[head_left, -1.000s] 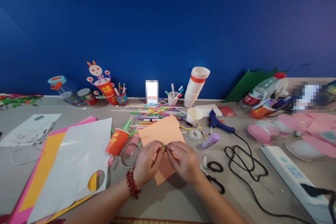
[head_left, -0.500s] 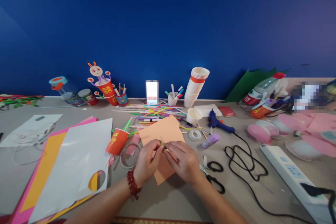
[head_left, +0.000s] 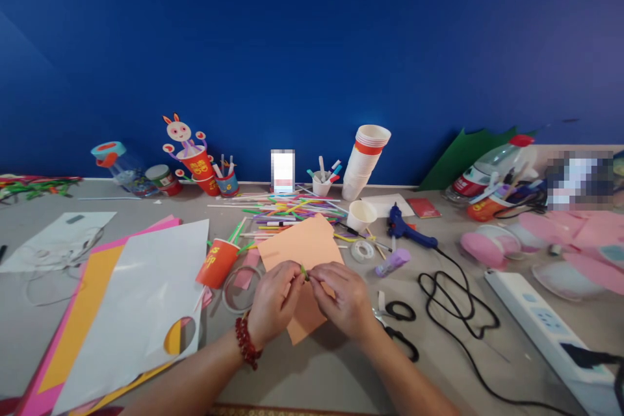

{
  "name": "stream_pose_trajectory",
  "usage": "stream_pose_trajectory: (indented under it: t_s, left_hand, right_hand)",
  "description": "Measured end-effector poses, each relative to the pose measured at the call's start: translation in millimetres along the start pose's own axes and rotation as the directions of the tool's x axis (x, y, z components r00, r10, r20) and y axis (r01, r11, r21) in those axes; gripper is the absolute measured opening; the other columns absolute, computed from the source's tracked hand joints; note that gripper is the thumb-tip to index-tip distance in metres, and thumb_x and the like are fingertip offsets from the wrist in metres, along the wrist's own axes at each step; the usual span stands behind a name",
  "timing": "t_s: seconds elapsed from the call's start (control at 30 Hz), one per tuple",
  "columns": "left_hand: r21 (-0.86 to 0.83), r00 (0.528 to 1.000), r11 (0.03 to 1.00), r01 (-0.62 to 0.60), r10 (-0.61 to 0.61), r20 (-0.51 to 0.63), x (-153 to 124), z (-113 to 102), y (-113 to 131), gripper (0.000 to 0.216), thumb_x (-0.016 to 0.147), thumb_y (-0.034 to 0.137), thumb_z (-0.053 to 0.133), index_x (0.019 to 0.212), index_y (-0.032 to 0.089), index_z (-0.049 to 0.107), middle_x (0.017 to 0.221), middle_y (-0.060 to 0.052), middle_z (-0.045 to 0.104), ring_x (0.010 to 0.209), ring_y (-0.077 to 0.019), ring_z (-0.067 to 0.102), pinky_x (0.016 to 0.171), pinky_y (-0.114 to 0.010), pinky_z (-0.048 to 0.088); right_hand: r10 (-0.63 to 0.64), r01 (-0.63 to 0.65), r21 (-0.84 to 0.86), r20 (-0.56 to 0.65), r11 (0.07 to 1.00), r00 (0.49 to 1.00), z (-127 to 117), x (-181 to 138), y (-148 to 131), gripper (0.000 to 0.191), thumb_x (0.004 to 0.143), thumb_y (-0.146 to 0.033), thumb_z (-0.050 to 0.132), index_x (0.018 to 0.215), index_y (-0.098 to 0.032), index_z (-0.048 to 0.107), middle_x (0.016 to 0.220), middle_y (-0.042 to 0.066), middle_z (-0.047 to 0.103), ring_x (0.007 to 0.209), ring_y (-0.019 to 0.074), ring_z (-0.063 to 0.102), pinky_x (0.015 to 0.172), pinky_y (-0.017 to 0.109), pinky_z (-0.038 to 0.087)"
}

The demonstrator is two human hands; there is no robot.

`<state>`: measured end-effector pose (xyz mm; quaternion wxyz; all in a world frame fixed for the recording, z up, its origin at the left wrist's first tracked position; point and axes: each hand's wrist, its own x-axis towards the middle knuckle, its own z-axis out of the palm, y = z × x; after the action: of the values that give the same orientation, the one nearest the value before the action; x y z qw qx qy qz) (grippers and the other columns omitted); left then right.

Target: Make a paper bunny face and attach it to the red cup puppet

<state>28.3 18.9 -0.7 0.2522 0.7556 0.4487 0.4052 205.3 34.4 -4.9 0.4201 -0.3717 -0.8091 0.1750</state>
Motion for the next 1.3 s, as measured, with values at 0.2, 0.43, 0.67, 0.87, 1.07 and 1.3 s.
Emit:
stream_pose_trajectory:
  t_s: [0.2, 0.43, 0.67, 0.87, 1.07, 1.3]
  left_hand:
    - [0.044, 0.999, 0.998, -0.053, 0.053, 0.006, -1.2, 1.2, -1.7, 0.013, 0.095, 0.013, 0.042, 0.09, 0.02, 0.052, 0.087, -0.006, 0.062, 0.083, -0.019, 0.058, 0.075, -0.03, 0.046]
    - [0.061, 0.998, 0.996, -0.068, 0.068, 0.011, -1.6, 0.2, -0.6, 0.014, 0.093, 0.011, 0.043, 0.091, 0.02, 0.053, 0.088, -0.006, 0.062, 0.084, -0.0193, 0.059, 0.076, -0.03, 0.047]
    - [0.053, 0.998, 0.996, -0.068, 0.068, 0.014, 0.3, -1.4, 1.4, 0.013, 0.094, 0.012, 0.043, 0.091, 0.02, 0.053, 0.089, -0.006, 0.063, 0.085, -0.0189, 0.059, 0.076, -0.029, 0.046]
    - [0.005, 1.0, 1.0, -0.009, 0.009, -0.013, 0.1, 1.1, 2.0, 0.014, 0.096, 0.015, 0.044, 0.088, 0.019, 0.054, 0.085, -0.005, 0.064, 0.081, -0.0176, 0.06, 0.075, -0.028, 0.047]
    - [-0.038, 0.993, 0.993, 0.111, -0.113, -0.045, 2.1, 2.6, 3.5, 0.019, 0.097, 0.024, 0.046, 0.081, 0.019, 0.055, 0.075, -0.003, 0.063, 0.07, -0.0161, 0.06, 0.066, -0.026, 0.046]
    - [-0.031, 0.996, 0.996, 0.086, -0.086, -0.023, 1.5, 1.2, 1.8, 0.02, 0.098, 0.025, 0.044, 0.083, 0.019, 0.056, 0.077, -0.004, 0.064, 0.073, -0.0163, 0.06, 0.069, -0.027, 0.045]
  right_hand:
    - [0.018, -0.018, 0.019, -0.01, 1.0, 1.0, 1.5, -0.5, 1.1, 0.013, 0.092, -0.014, 0.054, 0.087, -0.021, 0.064, 0.084, 0.006, 0.072, 0.078, 0.0199, 0.065, 0.073, 0.032, 0.051]
    - [0.055, -0.053, 0.07, -0.029, 0.996, 0.998, 0.3, 0.4, -0.8, 0.014, 0.091, -0.014, 0.054, 0.087, -0.021, 0.065, 0.083, 0.005, 0.072, 0.078, 0.0199, 0.066, 0.072, 0.032, 0.052]
    - [0.066, -0.063, 0.085, -0.036, 0.994, 0.997, -0.1, 2.0, -1.2, 0.013, 0.093, -0.015, 0.055, 0.089, -0.021, 0.065, 0.084, 0.005, 0.072, 0.08, 0.0199, 0.067, 0.073, 0.032, 0.053]
    - [-0.03, 0.028, -0.056, -0.034, 0.998, 0.999, 0.0, 0.9, -6.1, 0.014, 0.092, -0.012, 0.053, 0.091, -0.02, 0.065, 0.084, 0.007, 0.072, 0.078, 0.0204, 0.066, 0.072, 0.033, 0.053]
    - [-0.112, 0.102, -0.219, -0.035, 0.97, 0.993, 0.4, -0.5, -10.3, 0.013, 0.092, -0.015, 0.056, 0.098, -0.019, 0.066, 0.091, 0.01, 0.075, 0.081, 0.0225, 0.069, 0.074, 0.036, 0.056]
    - [-0.066, 0.064, -0.098, -0.015, 0.993, 0.998, -1.5, -0.2, -5.2, 0.018, 0.091, -0.012, 0.054, 0.098, -0.02, 0.068, 0.089, 0.008, 0.075, 0.08, 0.0204, 0.07, 0.073, 0.033, 0.057]
